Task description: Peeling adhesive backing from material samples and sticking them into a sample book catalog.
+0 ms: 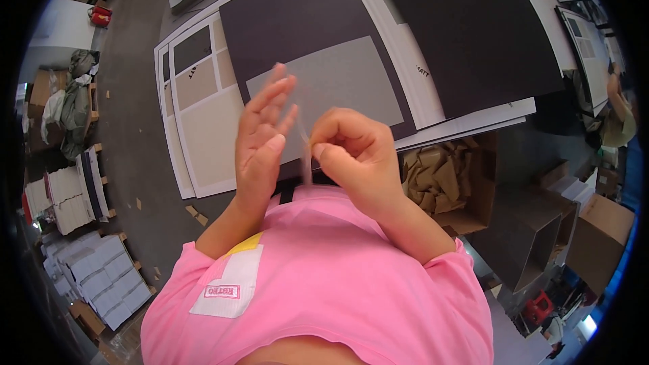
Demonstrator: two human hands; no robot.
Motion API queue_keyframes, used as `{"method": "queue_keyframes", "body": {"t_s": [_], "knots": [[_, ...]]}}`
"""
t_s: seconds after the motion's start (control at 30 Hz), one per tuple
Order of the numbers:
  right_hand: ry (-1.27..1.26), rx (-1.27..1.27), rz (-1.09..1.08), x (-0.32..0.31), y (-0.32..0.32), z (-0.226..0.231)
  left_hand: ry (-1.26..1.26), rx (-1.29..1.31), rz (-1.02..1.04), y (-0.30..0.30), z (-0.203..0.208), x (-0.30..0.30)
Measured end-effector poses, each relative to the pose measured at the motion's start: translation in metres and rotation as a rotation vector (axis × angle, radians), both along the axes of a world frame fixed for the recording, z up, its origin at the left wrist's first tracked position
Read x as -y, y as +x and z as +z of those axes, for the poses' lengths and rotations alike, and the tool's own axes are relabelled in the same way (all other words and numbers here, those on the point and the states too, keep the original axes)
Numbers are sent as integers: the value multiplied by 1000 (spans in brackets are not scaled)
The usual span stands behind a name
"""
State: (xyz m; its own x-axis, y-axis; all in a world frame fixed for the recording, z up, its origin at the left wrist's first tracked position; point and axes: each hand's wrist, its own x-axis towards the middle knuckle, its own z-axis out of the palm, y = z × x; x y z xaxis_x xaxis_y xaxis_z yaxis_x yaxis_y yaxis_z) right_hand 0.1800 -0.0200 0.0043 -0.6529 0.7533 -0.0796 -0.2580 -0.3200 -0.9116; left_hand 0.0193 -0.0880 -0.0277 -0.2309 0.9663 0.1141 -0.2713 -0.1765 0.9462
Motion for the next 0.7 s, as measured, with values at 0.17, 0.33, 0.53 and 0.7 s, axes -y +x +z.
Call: {"method": "queue_keyframes", "body": {"t_s": [0.17, 0.33, 0.53, 0.7], "knots": [[-54, -16, -32, 0, -1, -1, 275, -705, 188, -5, 2, 1], [-216, -117, 16, 1, -2, 2, 443, -667, 244, 1, -8, 1], [-340, -341, -7, 1, 10, -7, 491, -602, 266, -1, -4, -3], [73, 410, -532, -14, 106, -25, 199, -662, 283, -5, 2, -5]]}}
